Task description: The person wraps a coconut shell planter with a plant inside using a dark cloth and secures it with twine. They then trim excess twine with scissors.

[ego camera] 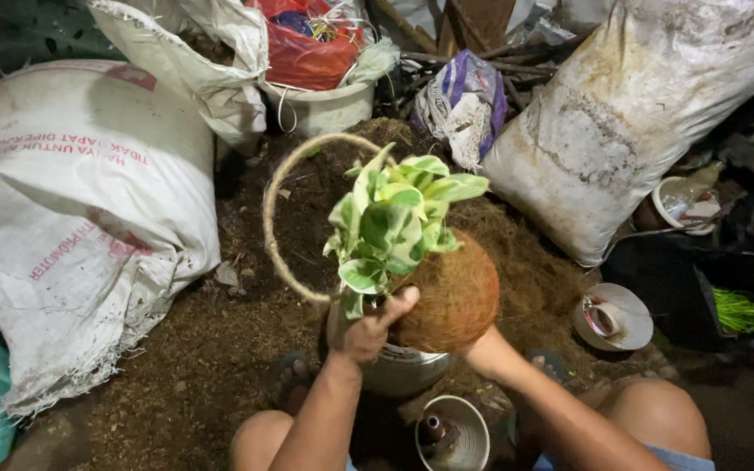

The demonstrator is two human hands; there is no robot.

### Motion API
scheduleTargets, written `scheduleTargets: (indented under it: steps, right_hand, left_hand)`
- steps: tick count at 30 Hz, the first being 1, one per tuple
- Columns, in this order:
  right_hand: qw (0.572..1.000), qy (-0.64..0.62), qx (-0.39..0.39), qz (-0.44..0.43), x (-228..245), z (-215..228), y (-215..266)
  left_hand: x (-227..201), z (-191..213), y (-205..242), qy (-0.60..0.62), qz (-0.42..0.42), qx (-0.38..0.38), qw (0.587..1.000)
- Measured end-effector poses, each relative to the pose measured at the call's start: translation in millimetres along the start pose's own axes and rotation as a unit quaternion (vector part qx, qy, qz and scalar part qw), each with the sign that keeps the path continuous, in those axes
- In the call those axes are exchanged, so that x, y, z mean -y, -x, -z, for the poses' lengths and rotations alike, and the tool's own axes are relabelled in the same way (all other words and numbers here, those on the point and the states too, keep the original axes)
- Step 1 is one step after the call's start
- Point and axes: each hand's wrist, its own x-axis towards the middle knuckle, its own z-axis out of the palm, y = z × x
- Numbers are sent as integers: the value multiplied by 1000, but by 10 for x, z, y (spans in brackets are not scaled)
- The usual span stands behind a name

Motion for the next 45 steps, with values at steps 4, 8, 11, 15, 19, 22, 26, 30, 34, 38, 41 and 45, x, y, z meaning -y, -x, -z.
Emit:
scheduleTargets:
  steps: [4,8,11,15,19,22,26,30,34,38,41,45]
  right_hand:
    - [997,-27,33,-62,55,121,130]
    - [994,56,87,-40,94,54,185]
    - [989,38,108,-99,242,-52,325]
    - [965,39,258,-6,689,-42,689]
    - [937,139,230,222,1264,299,766]
    - [886,286,101,351,1577,518,469]
    - [885,294,-2,361,1740,664,118]
    - [900,260,-47,346,1712,688,0]
    - [906,216,-85,354,1586,687,-151]
    - [971,65,-70,220,1410,704,-357]
    - [990,-67,-19,122,1273,731,-471]
    - [934,249,2,257,1066,793,-714]
  left_hand:
    - [-129,9,-78,5,50,9,999]
    - [-357,-71,-173,2,69,10,998]
    - [-496,-122,-217,-13,79,18,997]
    - [-545,-139,-238,-38,123,-12,992]
    - [-476,-106,-183,-46,176,-18,983]
    - [-456,-102,-146,-34,138,-20,990]
    - [-432,-144,-102,5,112,-18,994]
    - [-433,-146,-106,12,122,-17,992]
    - [-453,-129,-104,46,131,8,990]
    - [-376,-119,-70,69,203,-3,977]
    - [-263,-111,-9,64,131,-3,989]
    - [-169,-94,25,53,-32,51,997]
